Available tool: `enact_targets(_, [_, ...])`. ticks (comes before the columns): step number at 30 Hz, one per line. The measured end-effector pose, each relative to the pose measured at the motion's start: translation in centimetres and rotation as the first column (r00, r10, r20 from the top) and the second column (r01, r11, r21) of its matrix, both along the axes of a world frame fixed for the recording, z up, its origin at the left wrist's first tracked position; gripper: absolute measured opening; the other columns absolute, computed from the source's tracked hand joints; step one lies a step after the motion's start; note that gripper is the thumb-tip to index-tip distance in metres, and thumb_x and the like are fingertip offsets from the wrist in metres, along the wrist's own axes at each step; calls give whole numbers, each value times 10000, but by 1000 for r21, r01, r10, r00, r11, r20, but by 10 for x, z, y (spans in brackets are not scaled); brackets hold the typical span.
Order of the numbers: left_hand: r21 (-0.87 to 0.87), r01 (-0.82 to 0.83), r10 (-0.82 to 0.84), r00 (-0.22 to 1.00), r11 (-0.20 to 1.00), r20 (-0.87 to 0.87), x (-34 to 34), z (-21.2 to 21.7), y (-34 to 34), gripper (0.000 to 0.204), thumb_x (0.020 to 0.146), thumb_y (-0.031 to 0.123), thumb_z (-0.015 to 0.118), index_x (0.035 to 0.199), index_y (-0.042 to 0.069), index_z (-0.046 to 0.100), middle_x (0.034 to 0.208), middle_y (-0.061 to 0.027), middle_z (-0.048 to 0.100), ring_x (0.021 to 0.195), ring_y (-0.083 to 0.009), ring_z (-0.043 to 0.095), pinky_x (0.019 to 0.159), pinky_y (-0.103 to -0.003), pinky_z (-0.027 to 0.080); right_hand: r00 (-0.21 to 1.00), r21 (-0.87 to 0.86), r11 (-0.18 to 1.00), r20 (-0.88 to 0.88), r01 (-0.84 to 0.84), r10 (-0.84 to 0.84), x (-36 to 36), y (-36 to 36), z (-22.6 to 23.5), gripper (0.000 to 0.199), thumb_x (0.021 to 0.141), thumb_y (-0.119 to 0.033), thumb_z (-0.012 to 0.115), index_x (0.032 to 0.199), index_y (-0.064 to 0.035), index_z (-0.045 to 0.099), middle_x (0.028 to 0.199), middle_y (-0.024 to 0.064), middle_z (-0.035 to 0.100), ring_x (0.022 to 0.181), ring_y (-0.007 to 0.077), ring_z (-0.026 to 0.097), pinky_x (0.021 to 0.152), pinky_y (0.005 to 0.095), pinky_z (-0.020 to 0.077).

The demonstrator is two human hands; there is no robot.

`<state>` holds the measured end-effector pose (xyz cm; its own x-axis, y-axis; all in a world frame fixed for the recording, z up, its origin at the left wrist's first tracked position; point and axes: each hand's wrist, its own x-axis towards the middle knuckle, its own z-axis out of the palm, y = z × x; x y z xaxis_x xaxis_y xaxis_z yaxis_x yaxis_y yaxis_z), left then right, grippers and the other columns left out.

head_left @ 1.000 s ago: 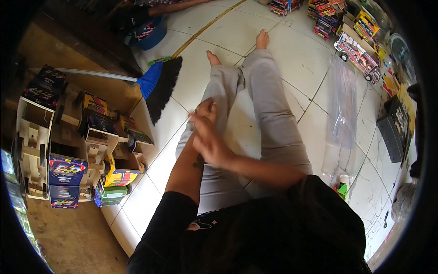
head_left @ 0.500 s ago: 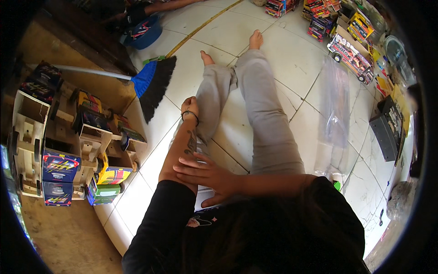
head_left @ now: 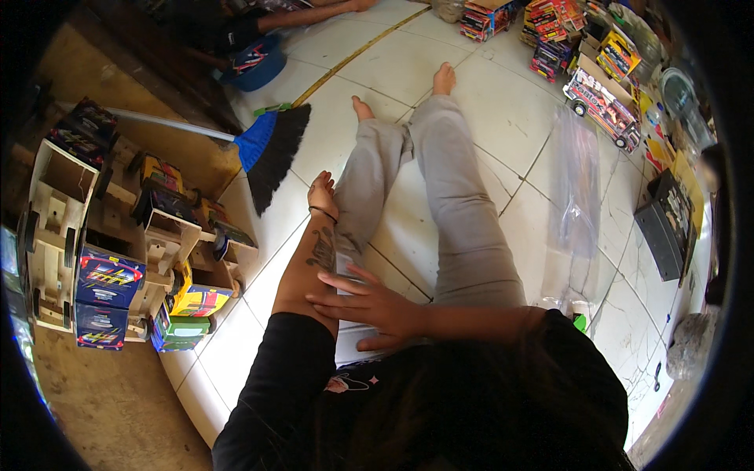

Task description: The person sits on the floor and wraps a rectangular toy box in clear plastic wrap. They pull the wrap from a roll, encase the box, smooth the plastic, and use a handheld tape dispenser to secure the wrap. The wrapped box is set aside on the floor.

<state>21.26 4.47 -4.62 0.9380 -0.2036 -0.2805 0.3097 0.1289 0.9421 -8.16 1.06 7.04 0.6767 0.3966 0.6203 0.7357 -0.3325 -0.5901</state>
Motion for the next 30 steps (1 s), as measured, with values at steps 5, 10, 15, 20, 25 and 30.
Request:
enact_targets(5, [-190,-24,12,998,981,-65,1,-5,4,498,980,341,377,1396,67,357,1441,-115,393,1337,-301,336,1113,-398,220,995,-73,993,29,-89,91,42,12,35,756,904,-600,361,1435,-63,332,1520,77,275,1441,298,102,1086,625,8])
enact_targets(10, [-353,-19,-34,989,935,-143,3,-5,17,519,978,389,367,1403,91,348,1460,-124,360,1361,-322,287,1123,-425,196,959,-182,941,-59,-285,279,82,34,60,609,878,-548,510,1226,-54,582,1501,73,320,1442,302,93,1072,645,-13])
enact_targets(15, [-647,-562,63,777,515,-626,4,4,34,691,942,501,344,1482,112,159,1528,-187,179,1408,-408,132,1139,-532,79,990,-205,970,-89,-129,113,79,29,51,708,820,-648,506,1294,-124,553,1526,91,269,1439,353,49,1064,631,-1])
enact_targets(20, [-716,-448,-16,842,536,-539,-2,-1,32,687,957,478,299,1496,108,84,1543,-194,104,1425,-378,69,1138,-551,44,997,-167,985,-77,-37,24,60,14,32,839,787,-771,390,1320,-141,544,1524,101,273,1437,362,18,1061,631,-48])
enact_targets(25, [-713,-471,-13,830,519,-558,-3,-3,31,690,962,495,256,1499,114,50,1549,-191,65,1428,-381,35,1145,-526,21,993,-34,999,-115,-21,17,52,15,25,853,819,-771,322,1179,-72,652,1447,168,393,1426,378,61,1101,510,-46])
enact_targets(30, [-717,-461,-41,826,523,-562,1,-3,30,684,965,496,238,1503,126,35,1548,-194,70,1424,-392,35,1145,-508,27,988,31,999,-156,23,-18,46,16,17,810,796,-788,353,1123,-129,690,1446,84,410,1419,355,97,1105,511,-82])
